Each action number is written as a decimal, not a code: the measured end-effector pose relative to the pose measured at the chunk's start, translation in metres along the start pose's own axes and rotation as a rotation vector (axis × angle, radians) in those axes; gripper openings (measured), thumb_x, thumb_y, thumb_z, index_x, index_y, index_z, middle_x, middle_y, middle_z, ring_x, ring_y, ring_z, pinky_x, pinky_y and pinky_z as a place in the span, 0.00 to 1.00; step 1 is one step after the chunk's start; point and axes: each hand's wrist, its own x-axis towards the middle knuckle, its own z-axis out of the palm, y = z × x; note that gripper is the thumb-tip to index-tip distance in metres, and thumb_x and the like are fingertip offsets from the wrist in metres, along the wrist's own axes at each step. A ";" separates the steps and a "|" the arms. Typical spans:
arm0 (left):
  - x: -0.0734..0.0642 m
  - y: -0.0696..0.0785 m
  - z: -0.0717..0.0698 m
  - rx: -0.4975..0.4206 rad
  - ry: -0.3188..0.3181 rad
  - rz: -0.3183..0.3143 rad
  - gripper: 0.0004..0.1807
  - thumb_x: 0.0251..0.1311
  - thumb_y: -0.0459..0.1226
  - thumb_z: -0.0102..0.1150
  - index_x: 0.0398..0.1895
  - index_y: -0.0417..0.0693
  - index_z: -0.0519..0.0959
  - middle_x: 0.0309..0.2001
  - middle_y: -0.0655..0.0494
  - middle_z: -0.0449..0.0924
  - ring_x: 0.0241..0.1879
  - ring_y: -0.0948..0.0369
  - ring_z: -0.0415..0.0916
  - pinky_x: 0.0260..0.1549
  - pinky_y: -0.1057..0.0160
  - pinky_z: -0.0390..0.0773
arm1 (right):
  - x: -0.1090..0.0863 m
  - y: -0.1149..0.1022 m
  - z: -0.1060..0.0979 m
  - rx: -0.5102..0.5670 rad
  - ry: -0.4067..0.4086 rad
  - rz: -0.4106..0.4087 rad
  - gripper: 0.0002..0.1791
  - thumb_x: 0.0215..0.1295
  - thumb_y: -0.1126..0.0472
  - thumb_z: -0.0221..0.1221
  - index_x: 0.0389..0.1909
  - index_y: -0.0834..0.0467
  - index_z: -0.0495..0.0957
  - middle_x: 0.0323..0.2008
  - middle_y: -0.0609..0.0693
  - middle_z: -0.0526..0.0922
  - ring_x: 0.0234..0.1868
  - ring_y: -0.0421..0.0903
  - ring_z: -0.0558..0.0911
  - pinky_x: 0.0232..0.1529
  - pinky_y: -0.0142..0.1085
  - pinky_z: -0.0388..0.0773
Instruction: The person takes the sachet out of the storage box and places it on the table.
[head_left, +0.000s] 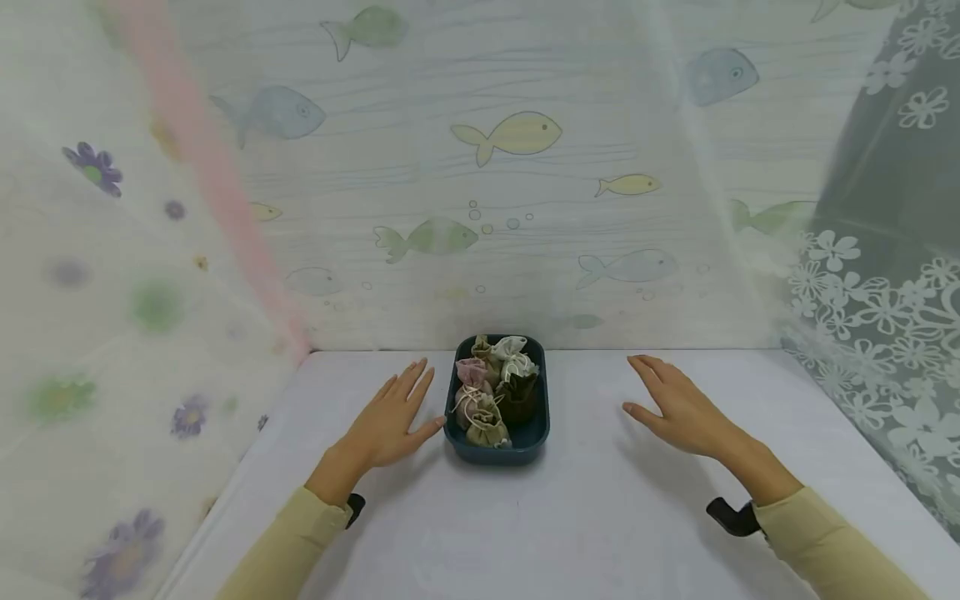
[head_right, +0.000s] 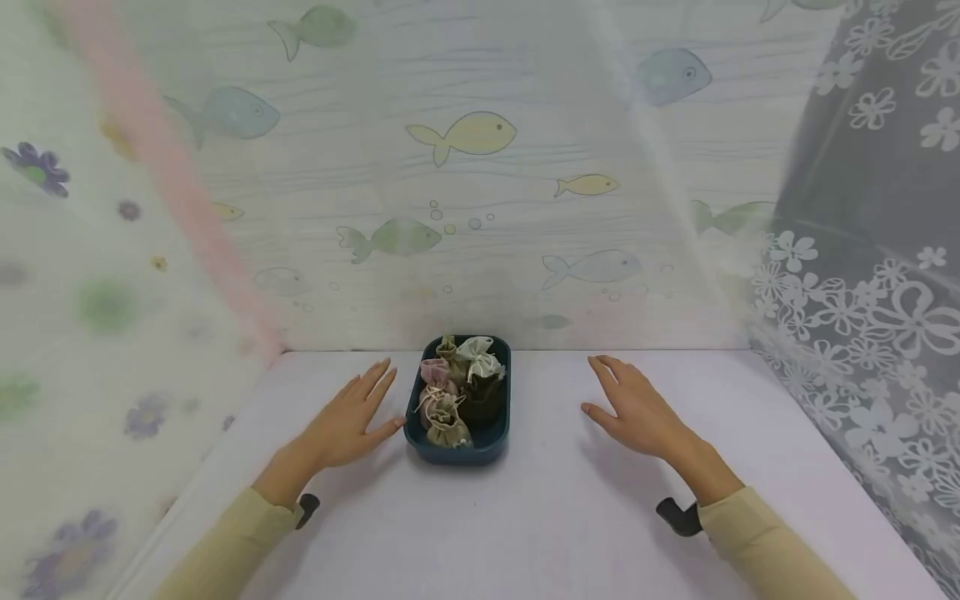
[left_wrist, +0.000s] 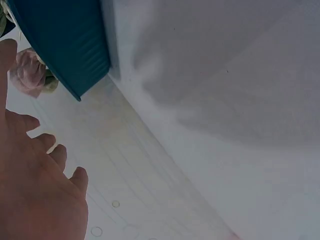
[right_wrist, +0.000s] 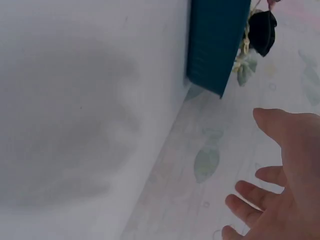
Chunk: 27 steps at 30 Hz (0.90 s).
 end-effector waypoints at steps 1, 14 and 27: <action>0.000 0.001 0.001 -0.006 0.001 0.006 0.47 0.75 0.62 0.46 0.83 0.40 0.48 0.83 0.43 0.42 0.81 0.47 0.43 0.75 0.41 0.52 | 0.001 -0.002 0.001 0.010 -0.006 0.000 0.40 0.74 0.53 0.62 0.76 0.71 0.57 0.73 0.68 0.62 0.72 0.68 0.63 0.69 0.64 0.61; 0.001 0.013 0.013 -0.104 -0.075 -0.054 0.51 0.72 0.68 0.41 0.83 0.42 0.47 0.83 0.46 0.42 0.80 0.46 0.46 0.75 0.44 0.54 | 0.018 -0.022 0.019 0.067 -0.035 -0.038 0.39 0.73 0.54 0.62 0.75 0.69 0.59 0.73 0.66 0.64 0.73 0.65 0.65 0.69 0.61 0.65; 0.006 0.027 0.019 -0.131 -0.098 -0.046 0.57 0.69 0.72 0.39 0.83 0.39 0.44 0.83 0.44 0.40 0.80 0.48 0.46 0.75 0.46 0.56 | 0.041 -0.040 0.041 0.235 -0.047 0.011 0.35 0.74 0.52 0.62 0.73 0.66 0.65 0.71 0.63 0.67 0.72 0.63 0.67 0.68 0.62 0.66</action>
